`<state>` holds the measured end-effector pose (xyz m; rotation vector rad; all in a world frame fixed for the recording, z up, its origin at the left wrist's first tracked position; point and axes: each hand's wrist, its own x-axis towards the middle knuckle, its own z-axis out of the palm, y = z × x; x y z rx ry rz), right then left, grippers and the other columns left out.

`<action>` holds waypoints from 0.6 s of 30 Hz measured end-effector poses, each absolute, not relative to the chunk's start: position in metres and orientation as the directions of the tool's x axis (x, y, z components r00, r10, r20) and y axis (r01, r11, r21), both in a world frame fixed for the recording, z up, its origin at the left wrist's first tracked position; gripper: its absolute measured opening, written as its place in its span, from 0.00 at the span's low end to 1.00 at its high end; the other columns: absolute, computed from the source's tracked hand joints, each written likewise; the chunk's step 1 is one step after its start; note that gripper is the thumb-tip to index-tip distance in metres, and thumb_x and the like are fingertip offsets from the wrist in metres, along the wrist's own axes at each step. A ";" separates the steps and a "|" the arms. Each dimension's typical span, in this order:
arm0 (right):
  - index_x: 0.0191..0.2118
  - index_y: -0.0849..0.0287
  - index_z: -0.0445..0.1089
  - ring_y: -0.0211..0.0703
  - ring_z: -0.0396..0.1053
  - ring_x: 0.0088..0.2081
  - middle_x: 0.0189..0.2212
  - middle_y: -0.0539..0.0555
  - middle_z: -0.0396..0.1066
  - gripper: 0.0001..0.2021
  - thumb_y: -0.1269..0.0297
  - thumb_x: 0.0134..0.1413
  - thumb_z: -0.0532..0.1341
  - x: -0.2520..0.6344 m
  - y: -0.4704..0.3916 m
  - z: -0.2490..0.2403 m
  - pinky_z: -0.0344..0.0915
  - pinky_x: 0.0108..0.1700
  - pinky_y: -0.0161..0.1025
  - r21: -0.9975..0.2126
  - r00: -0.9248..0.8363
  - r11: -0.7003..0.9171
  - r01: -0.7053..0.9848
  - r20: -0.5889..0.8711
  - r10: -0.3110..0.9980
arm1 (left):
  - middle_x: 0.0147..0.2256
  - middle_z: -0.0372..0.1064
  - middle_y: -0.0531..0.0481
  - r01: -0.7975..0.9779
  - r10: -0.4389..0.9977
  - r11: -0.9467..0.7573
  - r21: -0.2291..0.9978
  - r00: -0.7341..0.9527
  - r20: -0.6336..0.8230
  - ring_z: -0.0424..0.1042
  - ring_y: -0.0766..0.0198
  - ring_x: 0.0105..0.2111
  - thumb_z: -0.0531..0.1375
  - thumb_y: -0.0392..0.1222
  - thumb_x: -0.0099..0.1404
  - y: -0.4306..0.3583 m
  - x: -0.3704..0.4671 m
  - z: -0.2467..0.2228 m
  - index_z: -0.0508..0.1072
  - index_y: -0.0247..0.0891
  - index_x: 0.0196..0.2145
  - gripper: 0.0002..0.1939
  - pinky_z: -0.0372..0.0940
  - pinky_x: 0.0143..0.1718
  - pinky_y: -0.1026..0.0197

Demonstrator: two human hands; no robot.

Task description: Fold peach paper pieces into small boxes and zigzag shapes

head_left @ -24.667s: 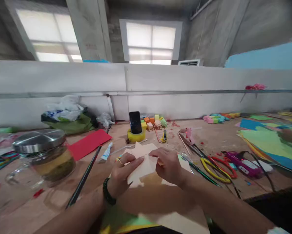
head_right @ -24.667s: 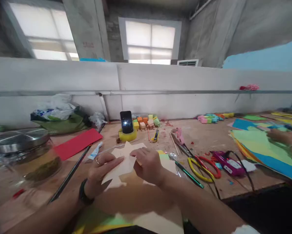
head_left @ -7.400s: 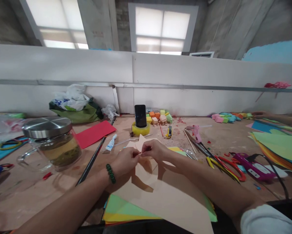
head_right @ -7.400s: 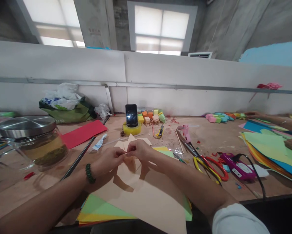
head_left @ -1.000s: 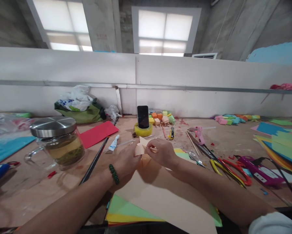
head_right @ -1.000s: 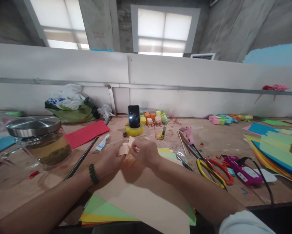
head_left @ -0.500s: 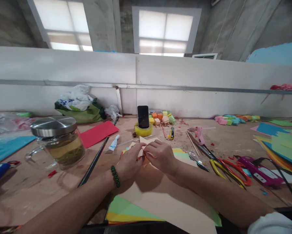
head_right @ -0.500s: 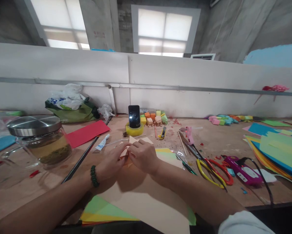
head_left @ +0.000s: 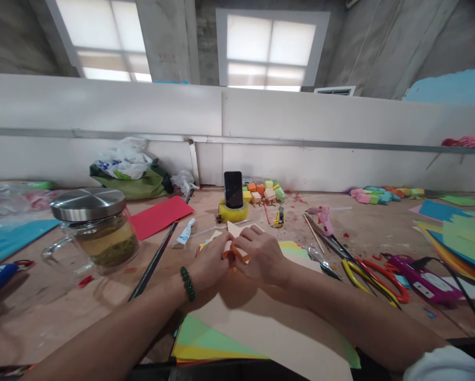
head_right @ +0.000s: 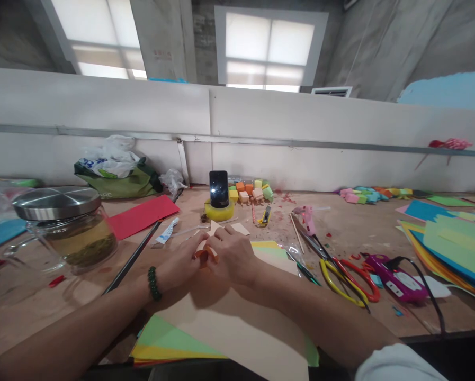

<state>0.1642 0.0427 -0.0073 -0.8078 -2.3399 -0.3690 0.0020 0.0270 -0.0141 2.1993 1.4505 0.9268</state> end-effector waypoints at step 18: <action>0.43 0.61 0.70 0.45 0.66 0.32 0.27 0.53 0.73 0.13 0.75 0.51 0.56 0.166 0.044 -0.007 0.57 0.35 0.40 0.189 -0.667 0.763 0.619 0.639 0.383 | 0.43 0.70 0.44 0.759 0.878 -0.454 0.467 0.289 0.382 0.69 0.53 0.43 0.60 0.32 0.49 0.023 0.002 -0.010 0.69 0.38 0.39 0.16 0.64 0.43 0.54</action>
